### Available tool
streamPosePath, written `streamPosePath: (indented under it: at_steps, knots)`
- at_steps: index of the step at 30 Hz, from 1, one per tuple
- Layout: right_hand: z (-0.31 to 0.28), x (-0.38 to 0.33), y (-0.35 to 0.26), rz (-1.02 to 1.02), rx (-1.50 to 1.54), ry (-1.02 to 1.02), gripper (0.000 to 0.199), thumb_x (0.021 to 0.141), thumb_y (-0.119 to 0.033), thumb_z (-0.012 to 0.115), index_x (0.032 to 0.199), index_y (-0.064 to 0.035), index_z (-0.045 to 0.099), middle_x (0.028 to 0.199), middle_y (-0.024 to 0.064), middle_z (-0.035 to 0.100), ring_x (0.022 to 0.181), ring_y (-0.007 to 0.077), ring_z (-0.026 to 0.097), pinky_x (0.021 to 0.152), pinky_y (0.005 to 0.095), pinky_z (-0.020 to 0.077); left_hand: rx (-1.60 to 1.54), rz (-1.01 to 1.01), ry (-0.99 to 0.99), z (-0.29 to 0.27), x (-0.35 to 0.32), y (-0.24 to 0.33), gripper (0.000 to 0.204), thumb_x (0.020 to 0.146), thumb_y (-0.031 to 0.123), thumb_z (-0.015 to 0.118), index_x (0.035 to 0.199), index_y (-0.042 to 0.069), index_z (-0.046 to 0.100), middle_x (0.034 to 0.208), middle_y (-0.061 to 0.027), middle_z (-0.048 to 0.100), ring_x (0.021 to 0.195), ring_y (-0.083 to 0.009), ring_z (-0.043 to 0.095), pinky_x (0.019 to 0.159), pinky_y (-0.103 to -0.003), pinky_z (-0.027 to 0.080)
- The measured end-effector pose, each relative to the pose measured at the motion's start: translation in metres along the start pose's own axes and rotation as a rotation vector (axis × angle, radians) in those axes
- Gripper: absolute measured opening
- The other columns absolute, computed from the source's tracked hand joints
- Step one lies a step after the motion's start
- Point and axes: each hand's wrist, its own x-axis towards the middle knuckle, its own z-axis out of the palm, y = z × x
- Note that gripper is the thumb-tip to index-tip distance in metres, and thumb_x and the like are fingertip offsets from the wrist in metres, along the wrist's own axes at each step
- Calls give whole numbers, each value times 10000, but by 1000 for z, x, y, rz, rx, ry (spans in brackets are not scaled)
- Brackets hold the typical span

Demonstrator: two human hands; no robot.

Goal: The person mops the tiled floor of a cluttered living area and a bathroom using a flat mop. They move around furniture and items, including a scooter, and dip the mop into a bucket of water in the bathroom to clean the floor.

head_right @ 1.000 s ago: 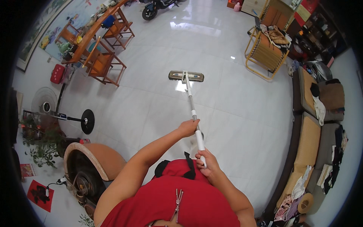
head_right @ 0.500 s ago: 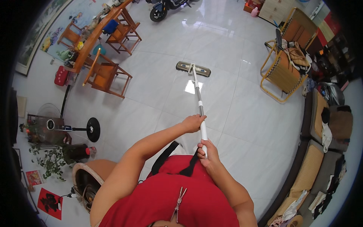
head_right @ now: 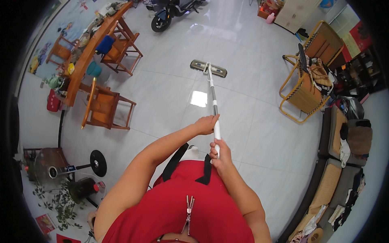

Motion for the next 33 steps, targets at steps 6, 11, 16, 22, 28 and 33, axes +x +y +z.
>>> streamPosePath:
  at_steps: [6,11,16,22,28,33]
  knots:
    - [56,90,-73,29,83,-22,213,902,-160,585,1052,-111,442,723,24,531,442,63,389,342,199,253,-185,43,22,-72,54,-40,801,820,233,684,1475,74,250,1164,-205,558,1041,-376,580,848,-465,494]
    - [95,173,-143,28,56,2,205,889,-156,604,1002,-101,442,708,28,549,433,67,389,343,195,266,-218,-2,78,-106,92,-86,787,836,215,682,1483,94,250,1217,-187,542,1098,-362,556,893,-454,481]
    - [113,251,-219,-3,-28,-3,225,883,-149,616,1030,-101,452,721,29,553,449,69,411,350,189,275,-148,-136,8,-151,121,-135,757,835,220,684,1471,110,290,1233,-176,538,1109,-354,550,918,-446,475]
    - [127,261,-241,-139,-859,100,363,885,-145,625,1232,-111,522,687,2,513,471,71,431,380,200,309,-76,-169,38,-174,183,-169,770,819,215,700,1466,108,297,1295,-176,506,1180,-355,507,939,-453,464]
    - [147,175,-229,-180,-1079,107,689,837,-72,622,1470,-125,354,655,14,501,456,104,459,368,272,380,116,145,-34,-154,264,-154,843,741,232,777,1454,137,338,1437,-170,397,1324,-357,387,1009,-451,414]
    - [177,70,-235,-17,-1195,260,721,818,-39,614,1485,-148,363,641,20,505,470,105,470,385,265,383,203,293,-211,-108,303,-171,462,729,264,746,1149,133,606,1197,-105,596,1248,-313,474,962,-474,423]
